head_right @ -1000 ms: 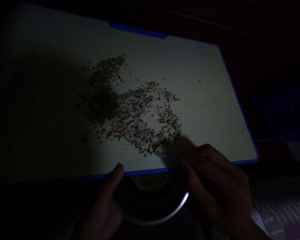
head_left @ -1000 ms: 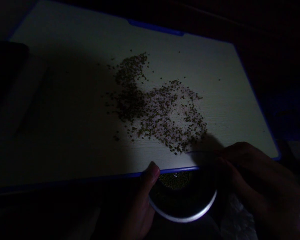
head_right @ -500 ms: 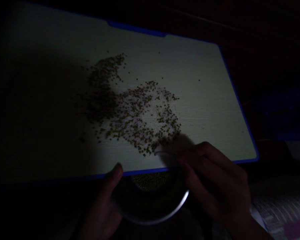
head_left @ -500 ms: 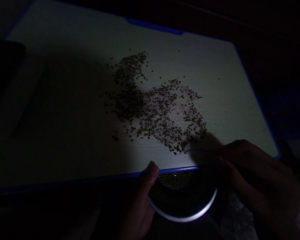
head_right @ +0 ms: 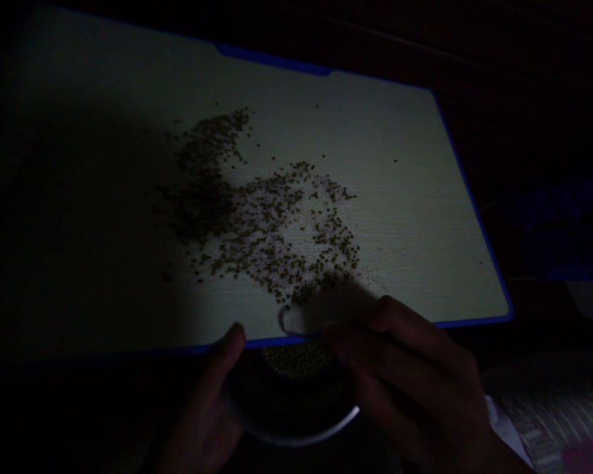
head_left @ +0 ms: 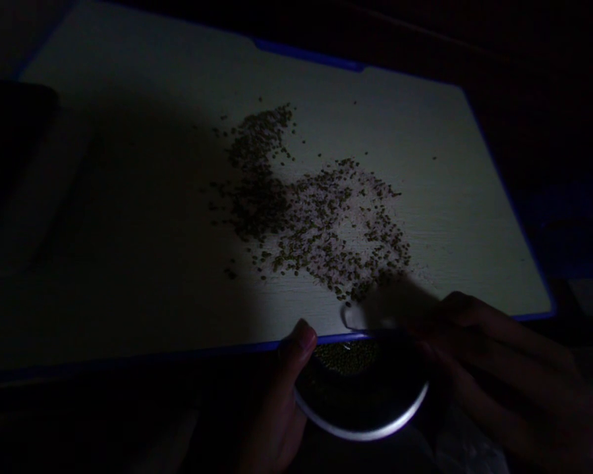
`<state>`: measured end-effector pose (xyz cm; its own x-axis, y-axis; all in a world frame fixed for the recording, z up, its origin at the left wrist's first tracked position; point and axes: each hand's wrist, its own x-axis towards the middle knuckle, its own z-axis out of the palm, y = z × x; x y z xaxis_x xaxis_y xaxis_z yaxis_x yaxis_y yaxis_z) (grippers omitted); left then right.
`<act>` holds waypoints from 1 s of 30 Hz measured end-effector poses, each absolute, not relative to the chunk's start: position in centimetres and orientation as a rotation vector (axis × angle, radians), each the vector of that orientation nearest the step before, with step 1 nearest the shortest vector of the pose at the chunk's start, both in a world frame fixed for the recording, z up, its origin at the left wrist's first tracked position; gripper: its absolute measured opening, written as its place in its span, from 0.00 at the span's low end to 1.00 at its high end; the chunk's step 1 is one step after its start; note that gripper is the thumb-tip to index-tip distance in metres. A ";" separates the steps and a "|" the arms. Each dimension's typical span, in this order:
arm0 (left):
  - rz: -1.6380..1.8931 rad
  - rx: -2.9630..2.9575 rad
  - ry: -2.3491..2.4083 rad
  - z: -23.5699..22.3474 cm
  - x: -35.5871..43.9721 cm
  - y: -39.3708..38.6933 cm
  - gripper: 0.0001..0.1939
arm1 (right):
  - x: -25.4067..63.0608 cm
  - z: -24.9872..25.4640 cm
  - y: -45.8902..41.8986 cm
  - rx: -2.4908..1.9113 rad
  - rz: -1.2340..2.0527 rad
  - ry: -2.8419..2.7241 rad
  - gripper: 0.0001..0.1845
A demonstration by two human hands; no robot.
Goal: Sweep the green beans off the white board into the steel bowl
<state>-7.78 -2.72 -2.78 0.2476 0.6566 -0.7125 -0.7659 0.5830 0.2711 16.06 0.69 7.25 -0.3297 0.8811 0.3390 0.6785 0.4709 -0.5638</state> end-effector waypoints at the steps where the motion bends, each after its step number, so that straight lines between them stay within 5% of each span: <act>1: 0.977 -0.146 0.949 -2.8 -7.7 -2.7 0.41 | 15.9 7.3 0.8 -1.301 0.439 -2.088 0.21; 6: 0.984 -0.198 1.020 -2.2 -7.5 -2.5 0.42 | 15.7 7.1 1.2 -1.431 0.407 -1.968 0.11; 11: 0.990 -0.195 1.043 -1.3 -7.0 -1.8 0.57 | 16.6 7.0 1.2 -1.511 0.343 -1.922 0.10; 20: 0.992 -0.178 1.049 -2.2 -7.4 -2.7 0.43 | 15.7 7.2 1.3 -1.465 0.387 -1.957 0.11; 30: 1.008 -0.189 1.043 -1.5 -7.1 -2.1 0.54 | 15.4 7.5 1.6 -1.436 0.399 -1.969 0.11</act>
<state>-7.09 -2.10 -1.47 0.1228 0.6029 -0.7883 -0.7675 0.5613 0.3097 15.36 1.62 7.47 -0.1800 0.9272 0.3285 0.7260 0.3506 -0.5916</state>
